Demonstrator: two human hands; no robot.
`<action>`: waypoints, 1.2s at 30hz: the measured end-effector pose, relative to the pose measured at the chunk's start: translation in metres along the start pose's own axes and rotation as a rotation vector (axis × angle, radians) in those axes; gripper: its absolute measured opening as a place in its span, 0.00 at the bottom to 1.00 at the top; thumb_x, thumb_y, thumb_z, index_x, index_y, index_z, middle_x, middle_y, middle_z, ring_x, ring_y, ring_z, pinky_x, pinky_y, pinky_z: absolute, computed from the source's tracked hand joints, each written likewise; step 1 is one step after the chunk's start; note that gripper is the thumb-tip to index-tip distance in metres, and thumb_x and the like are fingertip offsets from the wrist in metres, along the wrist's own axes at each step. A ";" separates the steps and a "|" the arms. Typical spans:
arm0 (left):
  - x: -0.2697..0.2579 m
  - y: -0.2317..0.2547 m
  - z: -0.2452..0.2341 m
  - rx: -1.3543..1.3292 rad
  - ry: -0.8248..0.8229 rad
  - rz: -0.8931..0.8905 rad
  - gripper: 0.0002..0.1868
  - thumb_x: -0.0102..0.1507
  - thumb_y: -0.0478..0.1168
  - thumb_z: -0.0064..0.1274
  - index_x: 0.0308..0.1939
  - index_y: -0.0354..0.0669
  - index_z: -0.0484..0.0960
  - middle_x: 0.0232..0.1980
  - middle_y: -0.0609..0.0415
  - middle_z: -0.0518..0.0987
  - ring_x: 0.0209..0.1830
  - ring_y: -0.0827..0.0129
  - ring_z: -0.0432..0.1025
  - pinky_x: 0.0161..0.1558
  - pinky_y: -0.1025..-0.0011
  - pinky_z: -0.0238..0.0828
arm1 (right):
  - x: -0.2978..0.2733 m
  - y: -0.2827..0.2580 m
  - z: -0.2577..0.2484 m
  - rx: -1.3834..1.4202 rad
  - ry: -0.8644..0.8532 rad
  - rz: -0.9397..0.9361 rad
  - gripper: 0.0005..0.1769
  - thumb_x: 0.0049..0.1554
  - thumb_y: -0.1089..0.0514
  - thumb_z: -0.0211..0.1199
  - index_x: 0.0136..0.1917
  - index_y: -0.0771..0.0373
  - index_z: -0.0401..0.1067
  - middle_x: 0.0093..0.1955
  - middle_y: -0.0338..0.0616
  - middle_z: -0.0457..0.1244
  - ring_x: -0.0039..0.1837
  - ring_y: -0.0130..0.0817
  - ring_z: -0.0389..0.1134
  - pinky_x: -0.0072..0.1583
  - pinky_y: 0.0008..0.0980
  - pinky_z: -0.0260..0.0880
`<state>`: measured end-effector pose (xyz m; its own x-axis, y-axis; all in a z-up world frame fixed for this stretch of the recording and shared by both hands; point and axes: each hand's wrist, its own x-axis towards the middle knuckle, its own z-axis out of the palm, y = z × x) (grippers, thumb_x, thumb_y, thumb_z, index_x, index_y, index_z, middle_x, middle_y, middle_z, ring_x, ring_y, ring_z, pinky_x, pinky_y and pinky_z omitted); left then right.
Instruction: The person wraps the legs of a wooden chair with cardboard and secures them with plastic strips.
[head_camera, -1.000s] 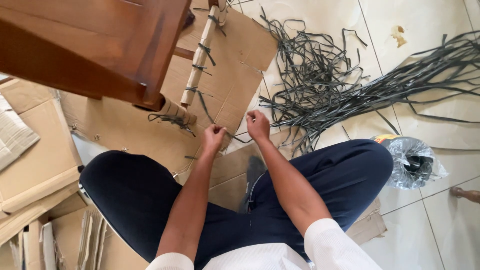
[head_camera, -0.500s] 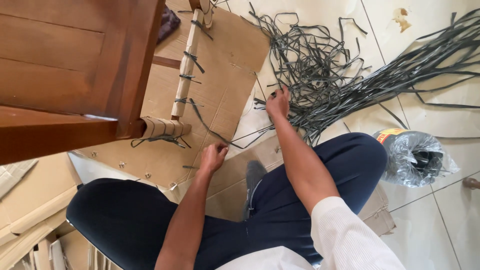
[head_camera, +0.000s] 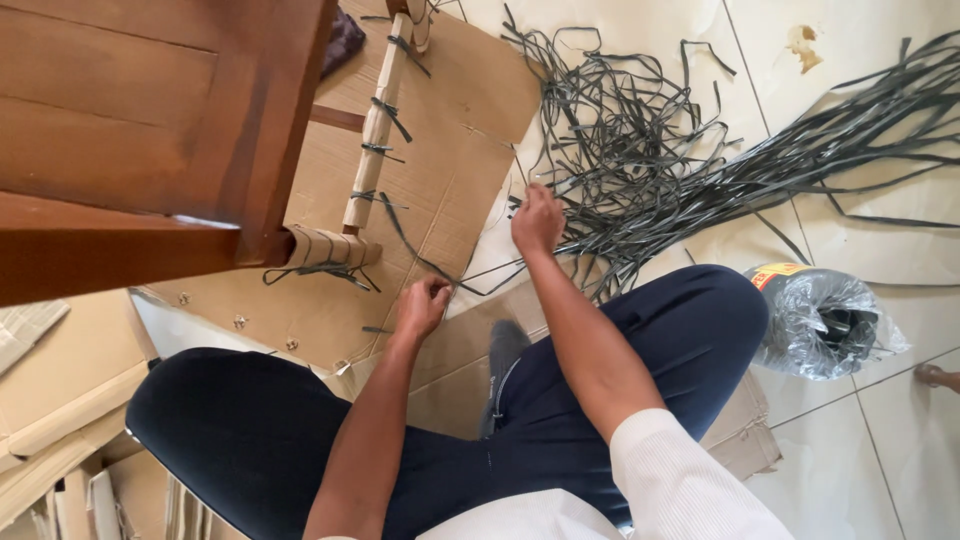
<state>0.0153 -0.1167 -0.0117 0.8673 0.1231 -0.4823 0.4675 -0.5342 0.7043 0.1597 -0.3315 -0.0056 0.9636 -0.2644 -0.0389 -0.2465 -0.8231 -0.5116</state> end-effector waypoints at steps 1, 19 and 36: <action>0.001 0.000 0.001 -0.005 0.006 0.002 0.15 0.61 0.47 0.56 0.46 0.43 0.88 0.43 0.46 0.86 0.44 0.58 0.82 0.49 0.62 0.76 | -0.007 0.006 0.012 0.000 0.002 -0.008 0.14 0.58 0.60 0.57 0.57 0.57 0.76 0.66 0.39 0.66 0.64 0.48 0.65 0.63 0.45 0.64; 0.045 -0.087 0.023 -0.472 0.262 -0.166 0.13 0.60 0.42 0.58 0.44 0.39 0.89 0.38 0.49 0.88 0.36 0.66 0.83 0.41 0.67 0.78 | -0.106 -0.013 0.064 0.553 -1.265 -0.238 0.11 0.57 0.53 0.67 0.47 0.61 0.83 0.39 0.36 0.72 0.41 0.22 0.68 0.43 0.26 0.67; 0.000 -0.064 -0.019 -0.212 0.041 -0.174 0.14 0.57 0.48 0.61 0.42 0.49 0.91 0.40 0.54 0.89 0.40 0.67 0.82 0.44 0.69 0.75 | -0.075 -0.031 0.095 1.193 -0.681 0.545 0.12 0.66 0.52 0.55 0.56 0.59 0.73 0.38 0.34 0.64 0.42 0.28 0.71 0.44 0.29 0.70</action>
<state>-0.0114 -0.0664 -0.0462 0.7753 0.2339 -0.5867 0.6313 -0.3154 0.7085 0.1045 -0.2381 -0.0686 0.7269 0.1606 -0.6677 -0.6824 0.2780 -0.6761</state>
